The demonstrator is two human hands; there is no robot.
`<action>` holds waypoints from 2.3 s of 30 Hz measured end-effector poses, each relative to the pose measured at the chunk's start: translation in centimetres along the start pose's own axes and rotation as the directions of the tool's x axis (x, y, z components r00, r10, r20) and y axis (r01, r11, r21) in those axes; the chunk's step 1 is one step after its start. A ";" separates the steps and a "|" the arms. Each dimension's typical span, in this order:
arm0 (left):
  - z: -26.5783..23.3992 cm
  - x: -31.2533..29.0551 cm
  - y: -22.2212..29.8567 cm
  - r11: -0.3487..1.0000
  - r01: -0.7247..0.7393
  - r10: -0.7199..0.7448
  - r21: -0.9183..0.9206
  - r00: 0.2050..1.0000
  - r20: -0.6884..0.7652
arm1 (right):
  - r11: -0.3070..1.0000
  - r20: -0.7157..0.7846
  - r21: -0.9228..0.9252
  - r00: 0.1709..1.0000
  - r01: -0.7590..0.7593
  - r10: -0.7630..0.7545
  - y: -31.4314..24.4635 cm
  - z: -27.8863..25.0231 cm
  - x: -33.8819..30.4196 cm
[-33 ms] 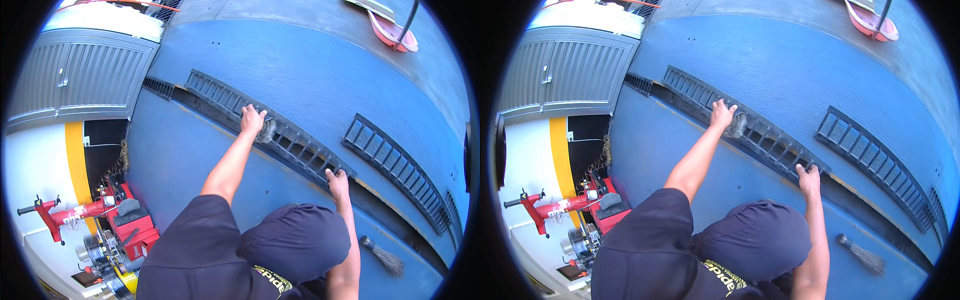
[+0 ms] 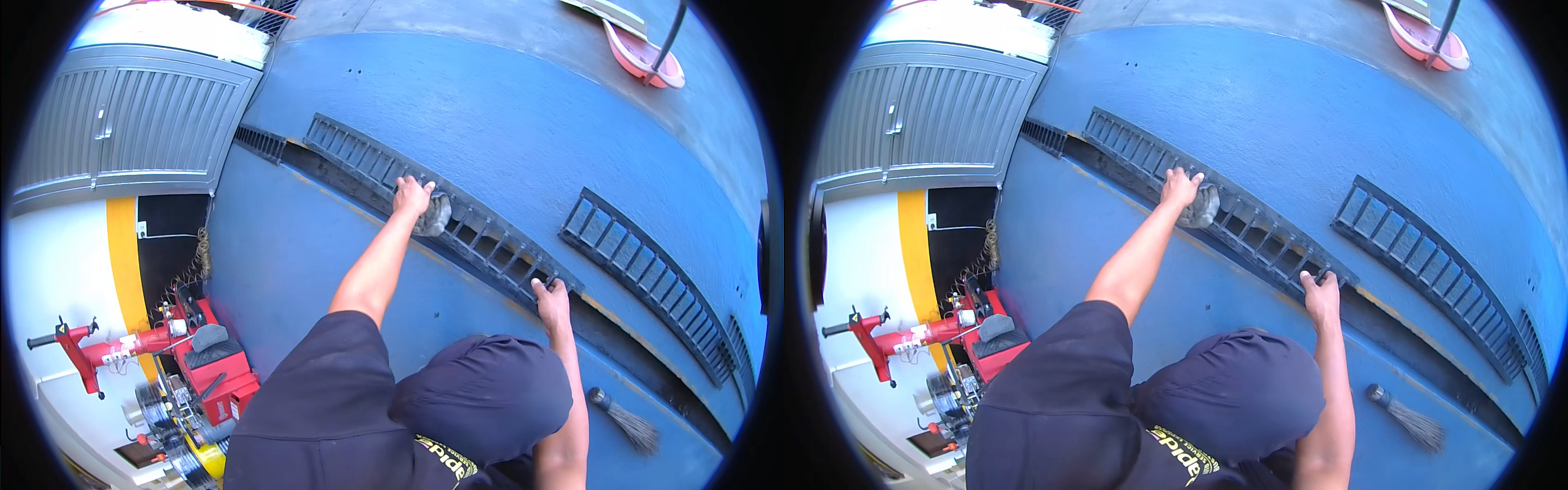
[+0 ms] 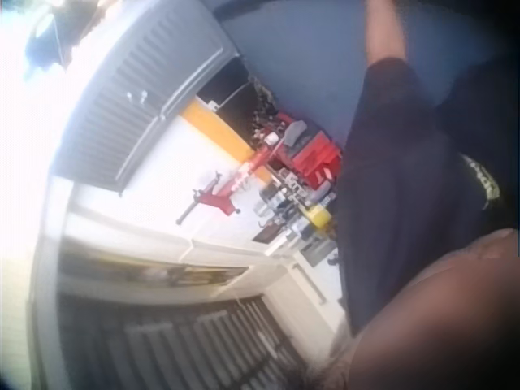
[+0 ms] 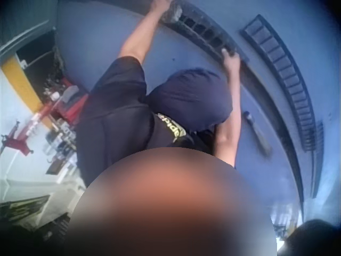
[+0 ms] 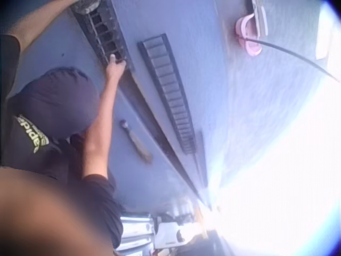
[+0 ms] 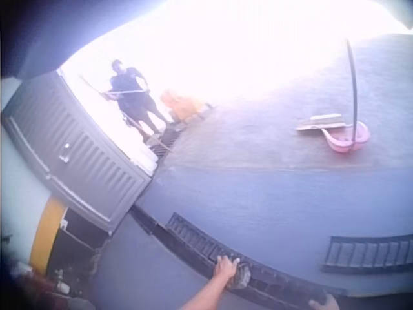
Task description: The person removes drain covers, sweeps debris from the floor drain channel using a broom, and collects the debris with a dustpan and cardboard. The person then replaces the drain covers.
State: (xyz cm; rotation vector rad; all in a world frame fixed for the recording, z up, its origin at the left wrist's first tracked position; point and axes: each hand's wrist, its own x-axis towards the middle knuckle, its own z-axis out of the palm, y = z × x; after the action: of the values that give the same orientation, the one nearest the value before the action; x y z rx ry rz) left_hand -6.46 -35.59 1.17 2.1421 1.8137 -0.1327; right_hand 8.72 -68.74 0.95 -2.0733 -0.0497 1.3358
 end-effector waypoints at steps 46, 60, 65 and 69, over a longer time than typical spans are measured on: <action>-1.0 9.8 -16.6 0.946 0.132 -0.063 -0.296 0.971 0.231 | 0.991 0.445 0.054 0.886 0.124 -0.135 -4.6 8.5 0.8; 1.7 11.6 -19.4 0.975 0.159 -0.150 -0.157 0.986 0.069 | 0.993 0.427 -0.079 0.903 0.090 -0.048 -4.6 9.8 0.0; 2.7 12.7 -21.1 0.971 0.122 -0.110 -0.207 0.992 0.067 | 0.984 0.364 -0.107 0.926 0.146 -0.098 -4.7 9.4 -0.4; 3.0 13.9 -21.9 0.936 0.132 -0.079 -0.325 0.982 0.170 | 0.963 0.435 -0.102 0.882 0.248 -0.181 -2.7 5.3 -1.6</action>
State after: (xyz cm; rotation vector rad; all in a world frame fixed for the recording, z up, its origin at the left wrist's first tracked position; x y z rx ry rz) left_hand -24.79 -20.43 -9.65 1.7513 1.7205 -0.0120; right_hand 4.44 -64.60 2.36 -1.7949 -0.5737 1.6556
